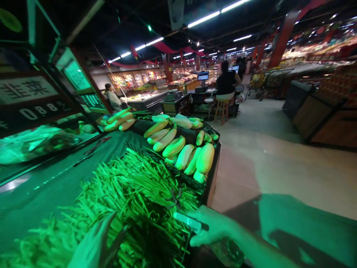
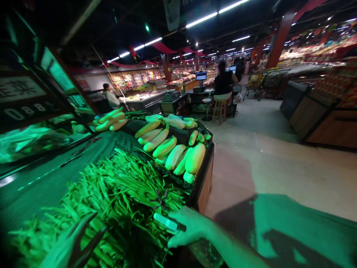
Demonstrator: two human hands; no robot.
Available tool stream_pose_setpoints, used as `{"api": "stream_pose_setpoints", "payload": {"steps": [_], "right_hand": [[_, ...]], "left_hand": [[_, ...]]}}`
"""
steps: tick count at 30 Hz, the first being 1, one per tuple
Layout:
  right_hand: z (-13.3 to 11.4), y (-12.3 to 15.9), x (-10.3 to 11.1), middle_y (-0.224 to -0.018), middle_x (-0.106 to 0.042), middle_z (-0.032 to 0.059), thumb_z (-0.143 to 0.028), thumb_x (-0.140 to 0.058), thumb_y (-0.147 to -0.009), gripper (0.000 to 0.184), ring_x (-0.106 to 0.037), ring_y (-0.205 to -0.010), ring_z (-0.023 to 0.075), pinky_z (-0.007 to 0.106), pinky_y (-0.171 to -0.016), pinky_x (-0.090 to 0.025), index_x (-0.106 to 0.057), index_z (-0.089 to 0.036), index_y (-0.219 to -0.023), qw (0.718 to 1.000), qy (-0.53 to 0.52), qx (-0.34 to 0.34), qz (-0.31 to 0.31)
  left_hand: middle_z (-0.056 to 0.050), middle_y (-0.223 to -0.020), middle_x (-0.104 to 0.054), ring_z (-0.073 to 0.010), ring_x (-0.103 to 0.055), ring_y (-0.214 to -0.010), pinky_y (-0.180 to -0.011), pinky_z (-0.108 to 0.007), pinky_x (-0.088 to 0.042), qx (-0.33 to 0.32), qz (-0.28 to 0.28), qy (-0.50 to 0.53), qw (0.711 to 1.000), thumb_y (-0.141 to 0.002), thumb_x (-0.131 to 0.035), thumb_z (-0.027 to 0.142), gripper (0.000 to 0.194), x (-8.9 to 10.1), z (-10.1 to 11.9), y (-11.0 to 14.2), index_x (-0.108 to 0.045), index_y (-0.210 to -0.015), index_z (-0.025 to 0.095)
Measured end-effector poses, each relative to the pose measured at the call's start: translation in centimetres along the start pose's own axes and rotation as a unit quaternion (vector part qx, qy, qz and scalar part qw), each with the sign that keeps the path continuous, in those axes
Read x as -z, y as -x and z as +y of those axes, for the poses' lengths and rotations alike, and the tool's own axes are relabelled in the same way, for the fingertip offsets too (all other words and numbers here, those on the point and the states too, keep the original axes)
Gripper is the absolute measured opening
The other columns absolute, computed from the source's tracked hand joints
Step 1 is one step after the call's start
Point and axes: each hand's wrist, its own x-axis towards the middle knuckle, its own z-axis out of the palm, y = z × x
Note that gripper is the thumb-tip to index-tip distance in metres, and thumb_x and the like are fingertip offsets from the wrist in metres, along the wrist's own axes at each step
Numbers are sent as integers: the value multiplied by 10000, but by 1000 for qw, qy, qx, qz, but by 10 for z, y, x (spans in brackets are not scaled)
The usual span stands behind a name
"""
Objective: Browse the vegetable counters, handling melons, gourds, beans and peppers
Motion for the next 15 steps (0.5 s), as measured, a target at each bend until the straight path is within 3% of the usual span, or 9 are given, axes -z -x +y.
{"api": "stream_pose_setpoints", "payload": {"steps": [3,5,7,11,15], "right_hand": [[17,0,19,-661,-519,-50,-498,-770,-702,350,-453,-593,101,218,-543,-288,-641,-194,-821,999,35,9,-4],[31,0,38,-668,-529,-43,-484,-773,-690,345,-464,-598,109,222,-548,-291,-662,-189,-832,999,45,-9,8],[49,2,62,-679,-523,-46,-416,-756,-696,361,-467,-608,114,220,-560,-313,-699,-199,-979,999,20,-25,33],[103,12,126,-722,-478,-49,-322,-616,-767,688,-430,-628,122,235,-606,-378,-494,-239,-1439,984,-76,-62,148],[151,19,193,-730,-531,-26,-377,-562,-822,628,-489,-655,158,260,-605,-412,-502,-261,-1437,942,-60,-177,280]], "left_hand": [[-94,-1276,-635,-275,-604,-1181,-1018,-414,-512,-29,-3,19,999,-844,-520,639,600,-54,56,-73,-591,-1275,227],[-179,-1324,-587,-316,-553,-1252,-1075,-467,-468,-3,47,38,998,-884,-475,611,648,-85,95,-112,-566,-1301,124],[-247,-1343,-552,-356,-512,-1290,-1083,-494,-453,29,85,41,995,-893,-490,580,717,-112,127,-141,-497,-1359,36],[-285,-1455,-426,-433,-535,-1227,-965,-576,-501,128,111,-27,985,-885,-525,548,760,-157,158,-164,-419,-1424,22],[-266,-1472,-399,-417,-546,-1213,-951,-551,-512,160,133,-57,977,-880,-542,465,751,-177,159,-165,-351,-1463,32]]}}
